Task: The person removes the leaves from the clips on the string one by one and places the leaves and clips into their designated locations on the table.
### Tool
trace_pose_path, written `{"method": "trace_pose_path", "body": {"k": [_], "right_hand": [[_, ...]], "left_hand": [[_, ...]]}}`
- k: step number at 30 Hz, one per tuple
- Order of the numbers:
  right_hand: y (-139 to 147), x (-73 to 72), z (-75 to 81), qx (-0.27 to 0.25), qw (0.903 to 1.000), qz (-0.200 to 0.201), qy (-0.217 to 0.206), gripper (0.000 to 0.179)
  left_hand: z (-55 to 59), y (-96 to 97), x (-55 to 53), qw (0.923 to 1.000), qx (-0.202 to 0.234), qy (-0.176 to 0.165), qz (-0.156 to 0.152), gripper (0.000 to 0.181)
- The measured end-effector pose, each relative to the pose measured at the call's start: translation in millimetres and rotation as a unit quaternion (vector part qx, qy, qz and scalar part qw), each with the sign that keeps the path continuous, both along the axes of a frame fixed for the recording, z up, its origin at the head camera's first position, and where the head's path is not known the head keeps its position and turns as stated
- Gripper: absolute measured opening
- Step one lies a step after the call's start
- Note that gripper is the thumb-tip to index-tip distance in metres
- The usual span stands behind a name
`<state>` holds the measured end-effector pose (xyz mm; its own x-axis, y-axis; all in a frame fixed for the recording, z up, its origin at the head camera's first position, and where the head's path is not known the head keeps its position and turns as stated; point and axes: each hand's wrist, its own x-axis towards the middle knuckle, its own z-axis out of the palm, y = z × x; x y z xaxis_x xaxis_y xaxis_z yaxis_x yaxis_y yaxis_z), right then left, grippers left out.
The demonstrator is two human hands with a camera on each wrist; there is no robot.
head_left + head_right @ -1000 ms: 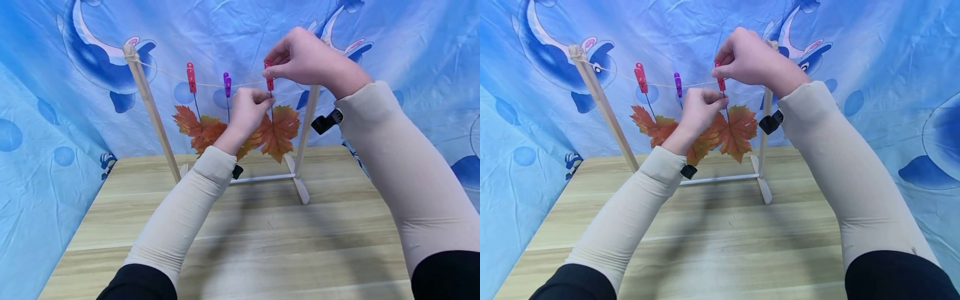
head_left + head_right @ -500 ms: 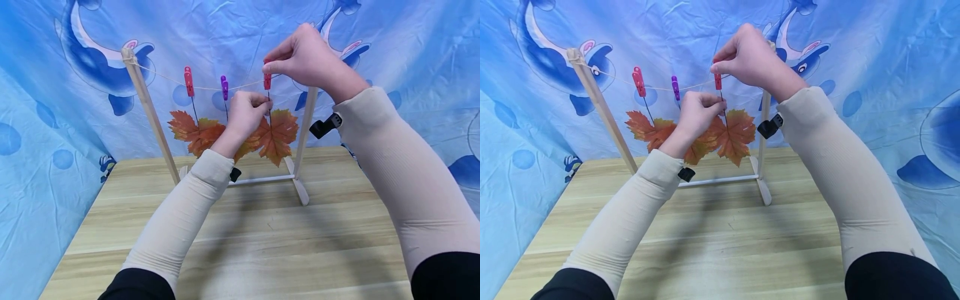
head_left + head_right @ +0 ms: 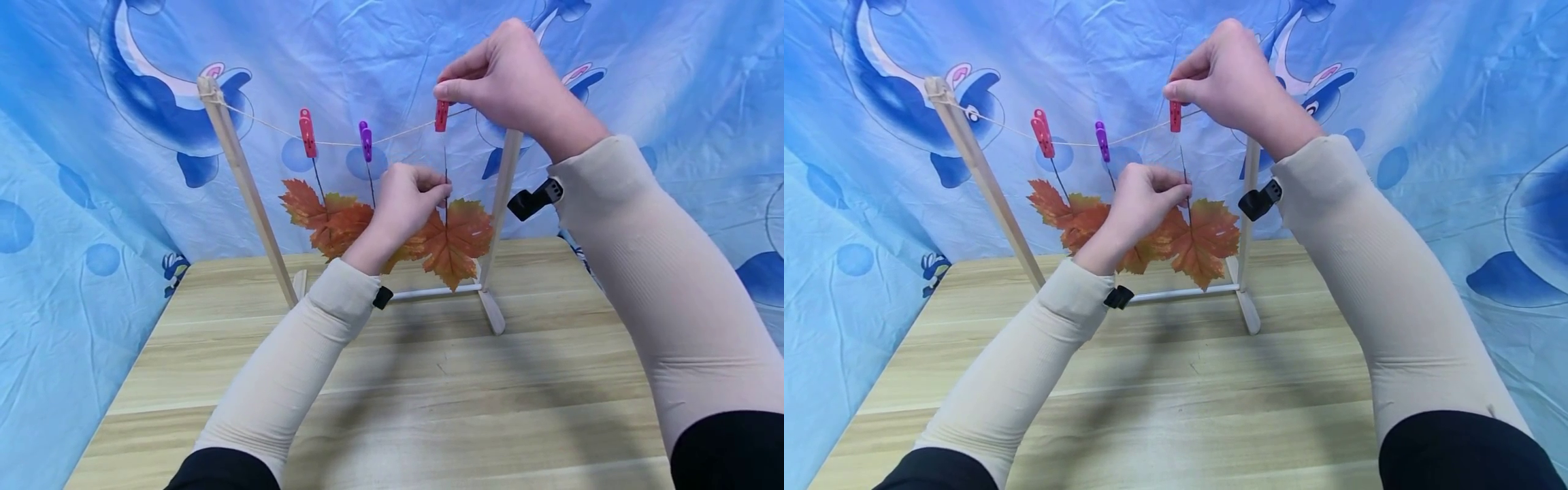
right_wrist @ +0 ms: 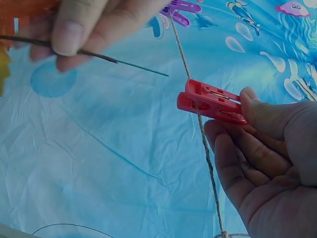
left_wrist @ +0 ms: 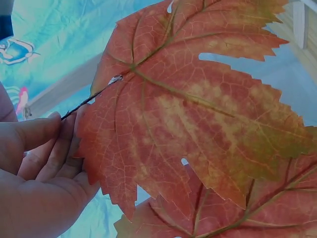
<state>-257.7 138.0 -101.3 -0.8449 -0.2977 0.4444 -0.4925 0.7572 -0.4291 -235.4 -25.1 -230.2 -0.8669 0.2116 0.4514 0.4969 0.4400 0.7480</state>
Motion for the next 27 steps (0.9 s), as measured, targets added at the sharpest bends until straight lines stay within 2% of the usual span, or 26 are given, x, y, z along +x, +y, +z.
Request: {"method": "trace_pose_path", "body": {"k": [11,16,22,27], "right_hand": [[0,0.0,4.1,-0.032,0.9994,-0.005,0.011,0.040],[1,4.1,6.0,-0.044,0.9988,-0.001,0.019,0.040],[2,20.2,7.4,-0.047,0.9986,0.002,0.024,0.040],[2,37.9,5.7,-0.039,0.9978,0.012,0.053,0.039]], "left_hand": [[-11.9,7.0,19.4,0.9990,-0.020,-0.005,-0.040,0.011],[-19.8,4.0,31.8,0.9977,-0.025,-0.027,-0.058,0.013],[-27.4,-9.9,50.5,0.9963,-0.034,-0.039,-0.069,0.011],[-31.8,-28.0,65.1,0.9971,-0.028,-0.042,-0.057,0.009]]}}
